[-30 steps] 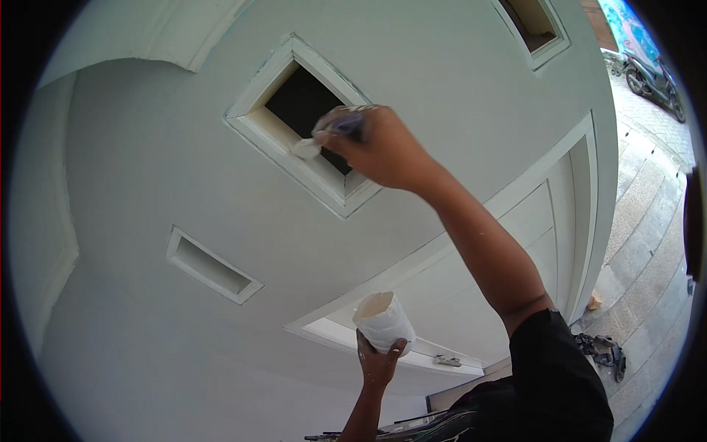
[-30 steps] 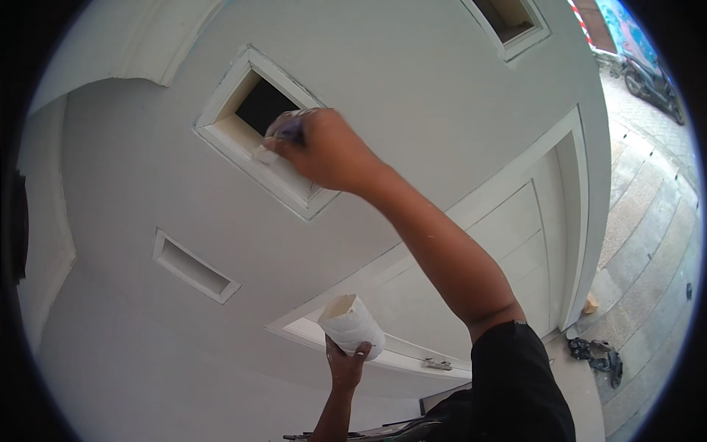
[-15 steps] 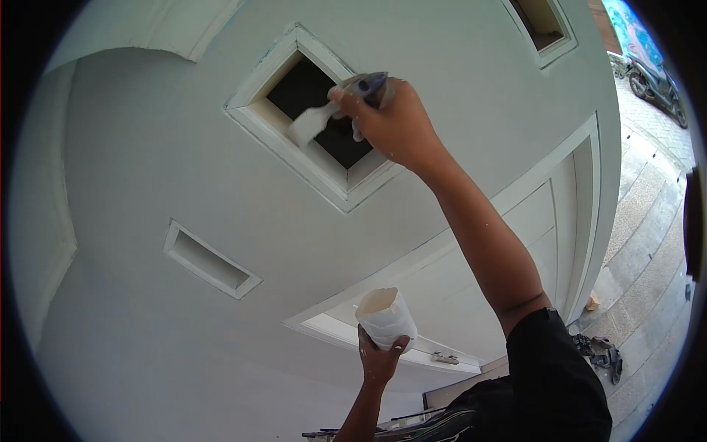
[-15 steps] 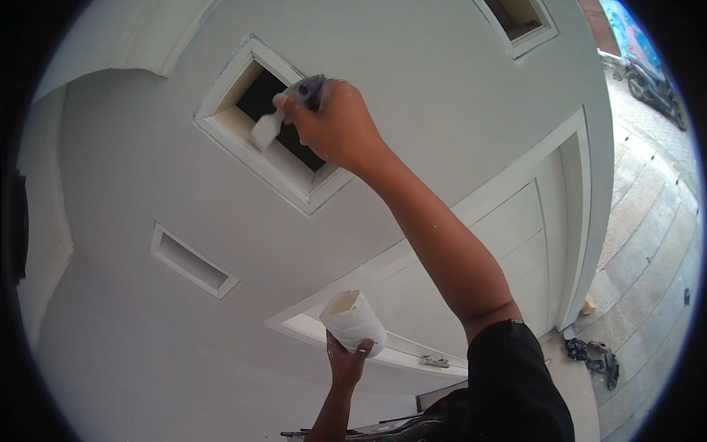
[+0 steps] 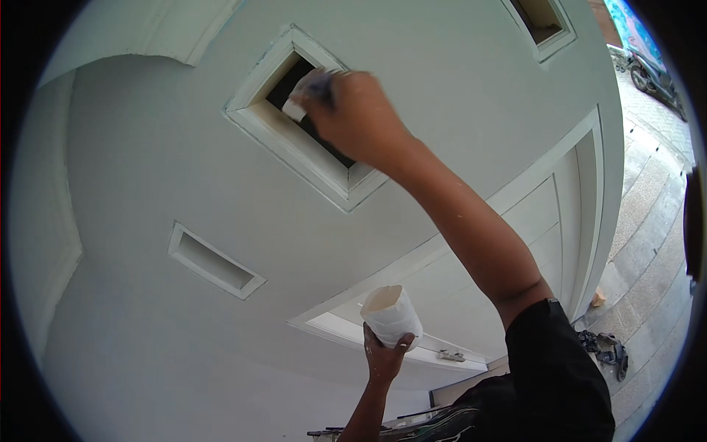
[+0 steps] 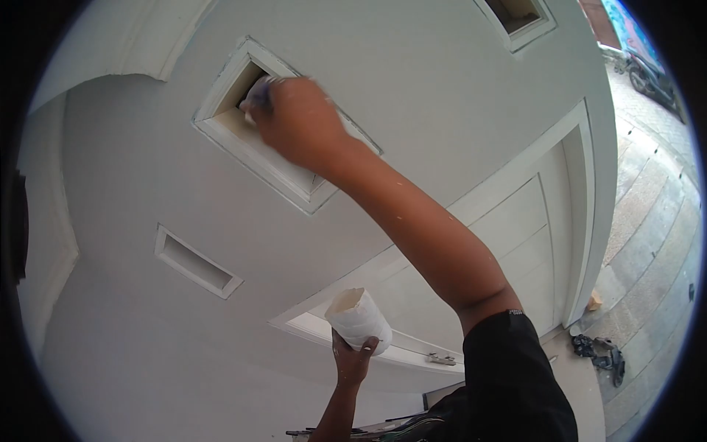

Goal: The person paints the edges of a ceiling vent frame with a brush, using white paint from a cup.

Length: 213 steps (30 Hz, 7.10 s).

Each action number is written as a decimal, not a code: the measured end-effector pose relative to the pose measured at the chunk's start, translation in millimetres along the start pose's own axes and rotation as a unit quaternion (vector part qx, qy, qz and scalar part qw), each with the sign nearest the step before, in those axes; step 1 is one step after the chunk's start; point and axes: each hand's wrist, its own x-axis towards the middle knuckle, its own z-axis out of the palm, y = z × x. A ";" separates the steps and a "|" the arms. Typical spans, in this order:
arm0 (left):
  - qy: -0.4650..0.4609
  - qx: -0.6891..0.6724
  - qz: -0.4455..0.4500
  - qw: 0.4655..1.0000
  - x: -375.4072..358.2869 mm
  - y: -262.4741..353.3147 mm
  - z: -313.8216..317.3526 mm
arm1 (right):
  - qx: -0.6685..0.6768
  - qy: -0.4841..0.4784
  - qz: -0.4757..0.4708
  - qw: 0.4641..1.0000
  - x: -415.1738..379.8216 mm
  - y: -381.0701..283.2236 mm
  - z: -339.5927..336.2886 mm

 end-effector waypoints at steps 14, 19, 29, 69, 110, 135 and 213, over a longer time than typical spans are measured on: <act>-0.003 0.027 0.004 1.000 -2.5 -0.2 -0.6 | -0.010 -0.050 -0.066 0.997 -15.5 18.7 11.1; -0.001 0.037 -0.001 0.999 -0.5 -0.6 0.4 | 0.061 -0.044 0.070 0.995 -28.5 2.4 -24.5; 0.005 0.013 -0.003 1.000 -4.8 2.5 -2.8 | 0.109 -0.095 0.070 0.987 -48.9 14.2 -40.3; -0.016 0.086 0.223 0.971 -26.2 1.7 33.1 | 0.095 0.048 0.338 0.935 -268.8 -61.1 -166.5; -0.024 0.012 0.328 0.944 -45.2 10.0 45.0 | -0.192 -0.209 0.187 0.940 -244.3 -150.0 -136.2; 0.011 -0.003 0.394 0.919 -50.2 3.1 46.8 | -0.285 -0.302 0.212 0.885 -270.8 -155.6 -123.3; 0.006 0.020 0.338 0.941 -48.1 11.5 33.3 | 0.090 -0.052 0.298 0.949 -295.8 -126.4 -162.0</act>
